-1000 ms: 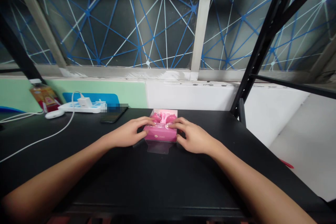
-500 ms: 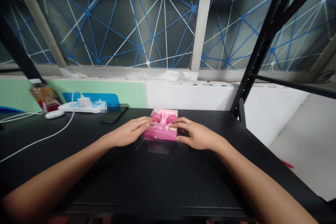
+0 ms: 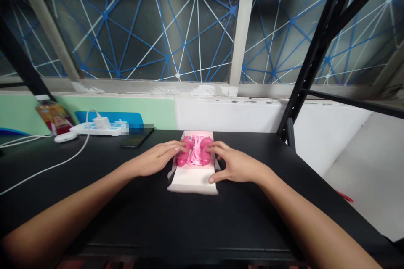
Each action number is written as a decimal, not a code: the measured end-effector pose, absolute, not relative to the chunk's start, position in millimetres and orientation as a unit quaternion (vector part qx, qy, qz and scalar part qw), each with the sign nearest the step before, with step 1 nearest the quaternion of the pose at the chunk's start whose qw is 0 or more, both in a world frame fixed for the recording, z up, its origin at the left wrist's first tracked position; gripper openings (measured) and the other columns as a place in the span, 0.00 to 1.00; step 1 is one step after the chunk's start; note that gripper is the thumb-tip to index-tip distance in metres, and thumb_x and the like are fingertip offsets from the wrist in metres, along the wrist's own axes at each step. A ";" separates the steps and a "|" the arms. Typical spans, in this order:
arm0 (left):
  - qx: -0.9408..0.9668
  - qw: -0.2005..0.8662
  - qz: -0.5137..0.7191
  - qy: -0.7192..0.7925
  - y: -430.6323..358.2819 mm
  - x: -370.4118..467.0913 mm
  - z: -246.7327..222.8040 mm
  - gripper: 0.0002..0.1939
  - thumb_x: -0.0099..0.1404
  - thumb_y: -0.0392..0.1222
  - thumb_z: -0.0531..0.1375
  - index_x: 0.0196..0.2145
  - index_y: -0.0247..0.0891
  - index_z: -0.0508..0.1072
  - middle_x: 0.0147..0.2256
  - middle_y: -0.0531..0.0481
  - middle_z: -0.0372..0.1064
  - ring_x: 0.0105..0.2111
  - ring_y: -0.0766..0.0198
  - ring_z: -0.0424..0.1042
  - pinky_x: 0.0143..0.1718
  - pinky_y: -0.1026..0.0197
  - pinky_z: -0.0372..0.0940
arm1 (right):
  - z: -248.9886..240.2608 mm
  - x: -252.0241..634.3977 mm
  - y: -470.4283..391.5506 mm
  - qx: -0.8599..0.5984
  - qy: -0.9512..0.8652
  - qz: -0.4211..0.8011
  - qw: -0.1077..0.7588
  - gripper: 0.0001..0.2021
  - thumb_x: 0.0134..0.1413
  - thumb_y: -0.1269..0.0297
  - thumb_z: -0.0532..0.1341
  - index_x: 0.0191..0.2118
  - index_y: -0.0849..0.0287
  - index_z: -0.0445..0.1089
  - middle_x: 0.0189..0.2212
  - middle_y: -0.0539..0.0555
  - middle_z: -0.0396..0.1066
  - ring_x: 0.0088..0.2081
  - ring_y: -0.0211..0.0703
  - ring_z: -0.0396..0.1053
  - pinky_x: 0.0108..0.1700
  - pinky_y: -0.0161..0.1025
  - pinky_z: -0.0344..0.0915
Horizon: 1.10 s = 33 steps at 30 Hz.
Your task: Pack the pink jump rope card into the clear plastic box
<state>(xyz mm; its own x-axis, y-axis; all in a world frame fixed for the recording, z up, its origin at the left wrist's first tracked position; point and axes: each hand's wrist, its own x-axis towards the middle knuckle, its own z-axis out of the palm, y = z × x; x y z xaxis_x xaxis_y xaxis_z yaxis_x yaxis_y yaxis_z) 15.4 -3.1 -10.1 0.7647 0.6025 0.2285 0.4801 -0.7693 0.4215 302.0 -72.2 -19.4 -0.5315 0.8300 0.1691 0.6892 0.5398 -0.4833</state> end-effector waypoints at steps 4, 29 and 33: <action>0.924 0.170 0.180 0.291 -2.8 16.2 -10.2 0.22 0.76 0.47 0.41 0.50 0.43 0.72 0.58 0.52 0.65 0.59 0.61 0.63 0.63 0.55 0.54 | -19.6 298.1 -76.5 -0.471 -0.854 0.136 0.176 0.35 0.53 0.48 0.64 0.64 0.48 0.55 0.65 0.56 0.51 0.55 0.52 0.66 0.52 0.45 0.66; 0.906 0.085 0.217 0.354 8.5 29.9 -13.6 0.14 0.67 0.49 0.56 0.46 0.48 0.76 0.43 0.53 0.77 0.39 0.58 0.75 0.42 0.59 0.66 | -13.4 243.6 -121.1 -0.324 -0.944 -0.009 0.065 0.13 0.63 0.71 0.51 0.42 0.61 0.73 0.33 0.57 0.76 0.35 0.46 0.72 0.38 0.42 0.66; 0.885 0.068 0.203 0.415 35.6 43.8 -3.6 0.15 0.65 0.51 0.55 0.44 0.45 0.77 0.34 0.51 0.77 0.34 0.57 0.75 0.34 0.61 0.64 | 5.1 243.2 -135.6 -0.286 -0.955 0.045 0.057 0.07 0.58 0.68 0.57 0.35 0.58 0.72 0.29 0.52 0.75 0.30 0.43 0.71 0.33 0.39 0.63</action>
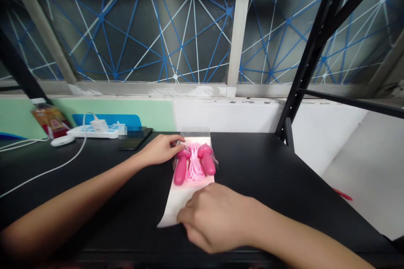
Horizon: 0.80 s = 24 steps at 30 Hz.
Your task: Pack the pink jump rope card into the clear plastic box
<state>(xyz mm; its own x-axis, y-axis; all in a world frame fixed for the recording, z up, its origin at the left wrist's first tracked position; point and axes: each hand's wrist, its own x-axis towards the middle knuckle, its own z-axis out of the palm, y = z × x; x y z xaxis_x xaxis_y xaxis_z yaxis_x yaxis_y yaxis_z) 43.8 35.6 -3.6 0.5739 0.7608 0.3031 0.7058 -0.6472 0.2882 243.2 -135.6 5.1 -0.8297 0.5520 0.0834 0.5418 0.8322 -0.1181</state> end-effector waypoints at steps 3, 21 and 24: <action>0.884 0.052 0.187 0.424 61.6 56.1 0.8 0.15 0.63 0.49 0.56 0.43 0.43 0.78 0.30 0.50 0.76 0.32 0.57 0.75 0.33 0.61 0.63 | 13.1 244.5 -147.0 -0.246 -0.963 0.103 0.042 0.05 0.59 0.65 0.59 0.36 0.56 0.73 0.33 0.49 0.77 0.36 0.42 0.72 0.38 0.37 0.64; 0.925 0.085 0.113 0.351 4.5 17.7 -3.3 0.25 0.63 0.60 0.57 0.51 0.42 0.71 0.28 0.52 0.71 0.26 0.61 0.69 0.27 0.62 0.56 | -28.6 289.9 -58.2 -0.526 -0.825 0.023 0.205 0.26 0.59 0.47 0.59 0.59 0.55 0.64 0.42 0.58 0.68 0.37 0.48 0.71 0.40 0.44 0.67; 0.923 0.135 0.124 0.338 7.6 17.4 -15.8 0.21 0.66 0.57 0.56 0.47 0.40 0.73 0.27 0.52 0.71 0.26 0.63 0.68 0.28 0.63 0.57 | -37.1 282.5 -58.0 -0.503 -0.821 0.093 0.253 0.21 0.57 0.52 0.61 0.53 0.56 0.68 0.39 0.55 0.67 0.34 0.43 0.69 0.39 0.41 0.67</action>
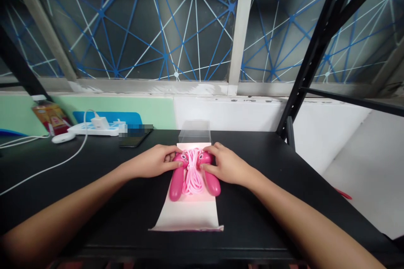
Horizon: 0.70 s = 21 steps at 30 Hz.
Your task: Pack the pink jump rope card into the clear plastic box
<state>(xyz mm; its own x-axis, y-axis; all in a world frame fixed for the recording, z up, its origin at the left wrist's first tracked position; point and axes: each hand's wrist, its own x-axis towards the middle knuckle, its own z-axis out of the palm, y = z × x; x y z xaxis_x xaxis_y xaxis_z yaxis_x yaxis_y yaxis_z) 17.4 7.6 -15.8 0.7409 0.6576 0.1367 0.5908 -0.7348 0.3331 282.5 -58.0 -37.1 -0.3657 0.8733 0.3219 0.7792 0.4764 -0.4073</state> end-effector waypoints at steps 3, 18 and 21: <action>0.912 0.190 0.132 0.338 11.1 17.4 -22.5 0.20 0.67 0.56 0.54 0.46 0.38 0.72 0.28 0.52 0.70 0.27 0.64 0.68 0.28 0.63 0.58 | -36.4 283.5 -57.4 -0.509 -0.795 0.169 0.285 0.18 0.55 0.52 0.64 0.46 0.58 0.69 0.33 0.52 0.68 0.28 0.38 0.66 0.32 0.38 0.64; 0.902 0.258 0.096 0.333 10.5 8.3 -18.7 0.20 0.69 0.55 0.52 0.50 0.40 0.68 0.27 0.54 0.70 0.25 0.65 0.69 0.27 0.64 0.58 | -39.3 284.2 -58.4 -0.476 -0.786 0.281 0.276 0.15 0.64 0.57 0.55 0.51 0.57 0.67 0.38 0.54 0.72 0.33 0.42 0.70 0.36 0.41 0.66; 0.904 0.248 0.100 0.333 9.0 7.7 -18.7 0.20 0.68 0.55 0.53 0.49 0.39 0.69 0.27 0.53 0.71 0.25 0.65 0.68 0.27 0.65 0.58 | -36.0 284.7 -61.5 -0.473 -0.779 0.322 0.256 0.14 0.66 0.58 0.53 0.52 0.58 0.64 0.30 0.51 0.71 0.28 0.41 0.70 0.32 0.40 0.67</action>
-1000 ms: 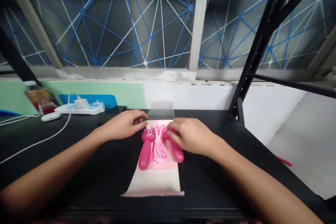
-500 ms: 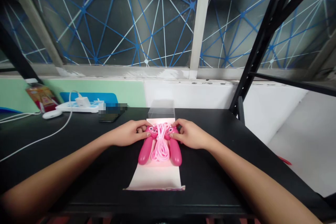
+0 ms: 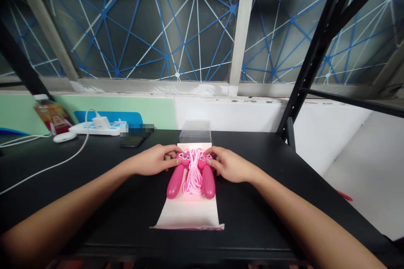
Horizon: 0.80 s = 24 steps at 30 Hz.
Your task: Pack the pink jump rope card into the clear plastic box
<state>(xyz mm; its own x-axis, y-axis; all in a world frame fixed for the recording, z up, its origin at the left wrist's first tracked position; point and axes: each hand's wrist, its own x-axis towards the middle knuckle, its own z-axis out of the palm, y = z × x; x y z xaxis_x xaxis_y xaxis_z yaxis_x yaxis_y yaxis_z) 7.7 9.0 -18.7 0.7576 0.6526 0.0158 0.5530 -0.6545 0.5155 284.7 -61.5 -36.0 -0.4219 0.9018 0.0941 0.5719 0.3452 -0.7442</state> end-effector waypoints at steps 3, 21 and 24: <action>0.912 0.231 0.104 0.323 7.3 7.7 -16.3 0.19 0.66 0.53 0.56 0.48 0.39 0.70 0.28 0.53 0.72 0.26 0.65 0.68 0.28 0.65 0.58 | -33.8 285.6 -64.3 -0.468 -0.788 0.315 0.248 0.13 0.66 0.60 0.52 0.52 0.59 0.62 0.33 0.53 0.72 0.28 0.41 0.70 0.32 0.40 0.67; 0.915 0.142 0.141 0.349 4.2 14.5 -11.0 0.18 0.65 0.54 0.59 0.48 0.43 0.72 0.33 0.51 0.75 0.29 0.61 0.72 0.29 0.64 0.59 | -16.9 257.0 -97.8 -0.452 -0.877 -0.103 0.126 0.30 0.62 0.41 0.51 0.65 0.50 0.56 0.55 0.63 0.65 0.46 0.59 0.71 0.35 0.49 0.71; 0.916 0.119 0.146 0.355 4.9 19.0 -13.3 0.18 0.65 0.55 0.59 0.48 0.45 0.73 0.32 0.52 0.75 0.30 0.61 0.72 0.30 0.64 0.59 | -22.3 247.0 -104.4 -0.371 -0.915 -0.127 0.094 0.37 0.56 0.34 0.52 0.66 0.47 0.54 0.59 0.62 0.63 0.50 0.65 0.66 0.35 0.51 0.72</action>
